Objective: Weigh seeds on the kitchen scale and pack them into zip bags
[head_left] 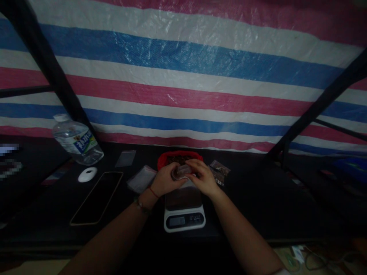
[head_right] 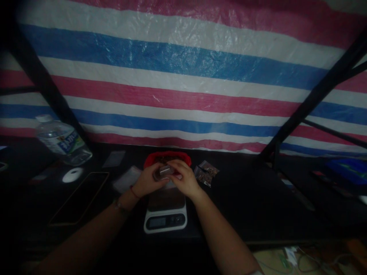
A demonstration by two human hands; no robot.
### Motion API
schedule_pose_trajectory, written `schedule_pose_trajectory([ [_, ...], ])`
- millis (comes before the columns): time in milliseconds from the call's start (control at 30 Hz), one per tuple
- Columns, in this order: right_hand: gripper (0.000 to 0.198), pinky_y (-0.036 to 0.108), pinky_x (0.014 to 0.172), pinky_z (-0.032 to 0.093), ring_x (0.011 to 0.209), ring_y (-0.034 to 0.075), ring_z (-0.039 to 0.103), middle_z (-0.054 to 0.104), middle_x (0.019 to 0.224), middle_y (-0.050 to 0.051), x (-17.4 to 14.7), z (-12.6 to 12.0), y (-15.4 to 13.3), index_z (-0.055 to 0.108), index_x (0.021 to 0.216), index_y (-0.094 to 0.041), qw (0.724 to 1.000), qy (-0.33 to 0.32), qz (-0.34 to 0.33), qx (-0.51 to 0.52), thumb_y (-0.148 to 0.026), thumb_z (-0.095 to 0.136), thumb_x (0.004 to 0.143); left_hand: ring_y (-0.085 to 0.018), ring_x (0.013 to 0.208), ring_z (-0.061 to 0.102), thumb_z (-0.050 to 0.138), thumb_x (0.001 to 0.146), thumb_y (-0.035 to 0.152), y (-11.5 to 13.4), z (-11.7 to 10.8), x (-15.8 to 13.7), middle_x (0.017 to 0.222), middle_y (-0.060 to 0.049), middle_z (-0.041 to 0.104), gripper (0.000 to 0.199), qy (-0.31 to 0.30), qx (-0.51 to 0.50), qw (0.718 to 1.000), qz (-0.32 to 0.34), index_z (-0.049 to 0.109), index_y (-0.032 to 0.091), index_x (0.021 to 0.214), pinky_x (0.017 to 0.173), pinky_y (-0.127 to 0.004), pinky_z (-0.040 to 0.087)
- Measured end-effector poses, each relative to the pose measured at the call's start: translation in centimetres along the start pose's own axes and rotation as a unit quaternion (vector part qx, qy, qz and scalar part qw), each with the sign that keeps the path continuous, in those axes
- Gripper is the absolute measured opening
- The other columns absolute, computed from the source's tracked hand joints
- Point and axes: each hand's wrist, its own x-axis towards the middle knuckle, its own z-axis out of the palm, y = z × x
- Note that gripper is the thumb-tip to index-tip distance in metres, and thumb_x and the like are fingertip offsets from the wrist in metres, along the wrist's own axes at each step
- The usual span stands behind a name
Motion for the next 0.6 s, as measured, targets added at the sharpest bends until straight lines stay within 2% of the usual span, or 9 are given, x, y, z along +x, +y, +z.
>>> schedule_pose_trajectory([
  [200, 0.056, 0.038, 0.098, 0.046, 0.116, 0.021, 0.057, 0.06, 0.126, 0.01, 0.3, -0.4, 0.2, 0.052, 0.131, -0.024, 0.999, -0.039, 0.033, -0.003, -0.014, 0.063, 0.078, -0.015, 0.069, 0.058, 0.072, 0.068, 0.04, -1.0, -0.5, 0.4, 0.078, -0.001, 0.063, 0.033, 0.053, -0.037, 0.998, -0.023, 0.059, 0.017, 0.088, 0.062, -0.026, 0.045],
  [267, 0.056, 0.038, 0.098, 0.046, 0.114, 0.021, 0.057, 0.059, 0.124, 0.01, 0.4, -0.4, 0.1, 0.053, 0.13, -0.022, 0.998, -0.043, 0.055, -0.002, -0.013, 0.062, 0.076, -0.014, 0.07, 0.058, 0.074, 0.067, 0.038, -1.5, -0.8, 0.6, 0.079, -0.001, 0.063, 0.032, 0.094, -0.062, 0.993, -0.031, 0.06, 0.017, 0.087, 0.065, -0.026, 0.045],
  [333, 0.05, 0.037, 0.096, 0.046, 0.11, 0.021, 0.058, 0.061, 0.119, 0.009, 0.4, -0.4, 0.0, 0.058, 0.123, -0.022, 0.994, -0.085, 0.07, -0.001, -0.013, 0.064, 0.075, -0.014, 0.073, 0.058, 0.075, 0.066, 0.037, -2.1, -1.2, 0.9, 0.08, -0.001, 0.063, 0.031, 0.149, -0.125, 0.98, -0.037, 0.061, 0.018, 0.086, 0.069, -0.026, 0.046],
  [400, 0.043, 0.038, 0.096, 0.046, 0.107, 0.021, 0.058, 0.063, 0.113, 0.007, 0.3, -0.2, 0.0, 0.064, 0.115, -0.022, 0.984, -0.161, 0.074, -0.006, -0.015, 0.068, 0.072, -0.013, 0.073, 0.057, 0.074, 0.067, 0.039, -2.5, -1.5, 1.1, 0.079, 0.0, 0.062, 0.031, 0.197, -0.248, 0.948, -0.047, 0.061, 0.018, 0.085, 0.069, -0.025, 0.046],
  [467, 0.044, 0.04, 0.097, 0.044, 0.109, 0.023, 0.056, 0.064, 0.111, 0.007, 0.1, 0.1, 0.3, 0.066, 0.111, -0.022, 0.97, -0.231, 0.071, -0.021, -0.018, 0.075, 0.068, -0.013, 0.07, 0.057, 0.071, 0.069, 0.045, -2.6, -2.0, 1.2, 0.078, 0.0, 0.061, 0.033, 0.195, -0.407, 0.889, -0.074, 0.061, 0.019, 0.088, 0.067, -0.025, 0.047],
  [533, 0.059, 0.043, 0.101, 0.041, 0.116, 0.026, 0.051, 0.061, 0.117, 0.009, -0.1, 0.2, 0.6, 0.063, 0.119, -0.022, 0.963, -0.255, 0.075, -0.033, -0.025, 0.081, 0.063, -0.013, 0.067, 0.057, 0.068, 0.07, 0.053, -2.6, -2.5, 1.0, 0.078, -0.001, 0.061, 0.04, 0.125, -0.541, 0.824, -0.113, 0.061, 0.02, 0.092, 0.063, -0.026, 0.048],
  [600, 0.073, 0.046, 0.105, 0.038, 0.123, 0.027, 0.046, 0.054, 0.128, 0.011, -0.1, 0.1, 0.8, 0.054, 0.131, -0.023, 0.969, -0.231, 0.079, -0.03, -0.032, 0.082, 0.064, -0.014, 0.066, 0.056, 0.067, 0.066, 0.059, -2.4, -3.0, 0.7, 0.079, -0.003, 0.06, 0.048, 0.027, -0.599, 0.79, -0.129, 0.062, 0.019, 0.093, 0.06, -0.027, 0.047],
])
